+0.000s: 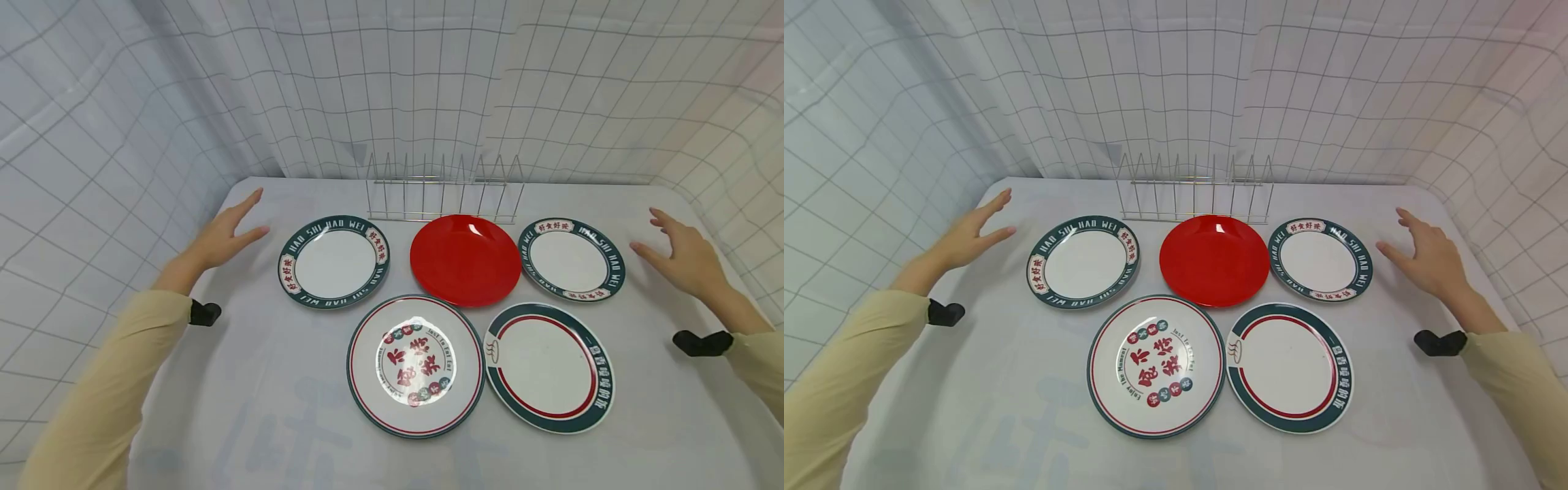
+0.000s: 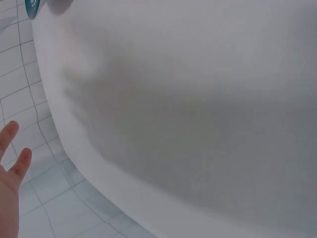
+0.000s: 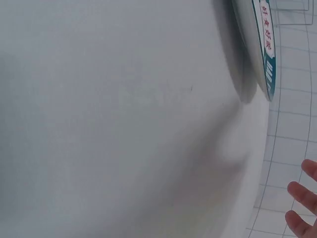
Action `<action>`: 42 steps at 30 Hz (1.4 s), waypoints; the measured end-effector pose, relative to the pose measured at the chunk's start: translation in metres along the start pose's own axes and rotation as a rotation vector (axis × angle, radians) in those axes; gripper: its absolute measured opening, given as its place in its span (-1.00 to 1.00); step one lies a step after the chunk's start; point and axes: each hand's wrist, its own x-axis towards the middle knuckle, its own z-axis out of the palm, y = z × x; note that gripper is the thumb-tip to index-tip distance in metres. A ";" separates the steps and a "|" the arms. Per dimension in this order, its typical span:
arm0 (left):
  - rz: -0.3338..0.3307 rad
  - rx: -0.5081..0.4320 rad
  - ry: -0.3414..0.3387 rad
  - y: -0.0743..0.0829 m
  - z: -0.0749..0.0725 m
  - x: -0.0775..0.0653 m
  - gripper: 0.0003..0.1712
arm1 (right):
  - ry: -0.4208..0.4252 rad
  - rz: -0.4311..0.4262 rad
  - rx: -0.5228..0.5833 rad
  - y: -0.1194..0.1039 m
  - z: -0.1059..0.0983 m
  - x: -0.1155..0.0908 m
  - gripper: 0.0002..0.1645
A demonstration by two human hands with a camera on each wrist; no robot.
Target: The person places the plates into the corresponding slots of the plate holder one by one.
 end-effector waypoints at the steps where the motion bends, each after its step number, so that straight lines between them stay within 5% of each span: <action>1: -0.002 -0.015 0.004 0.002 0.001 0.001 -0.14 | 0.002 0.016 0.022 -0.002 0.000 -0.001 -0.09; 18: -0.078 -0.197 0.128 0.034 0.017 0.033 -0.24 | -0.021 0.104 0.189 -0.042 0.003 -0.025 -0.15; 36: -0.146 -0.355 0.238 0.075 0.031 0.070 -0.42 | -0.207 0.050 0.279 -0.077 0.012 -0.044 -0.32; 42: -0.143 -0.398 0.218 0.088 0.035 0.085 -0.42 | -0.277 0.042 0.325 -0.085 0.013 -0.053 -0.36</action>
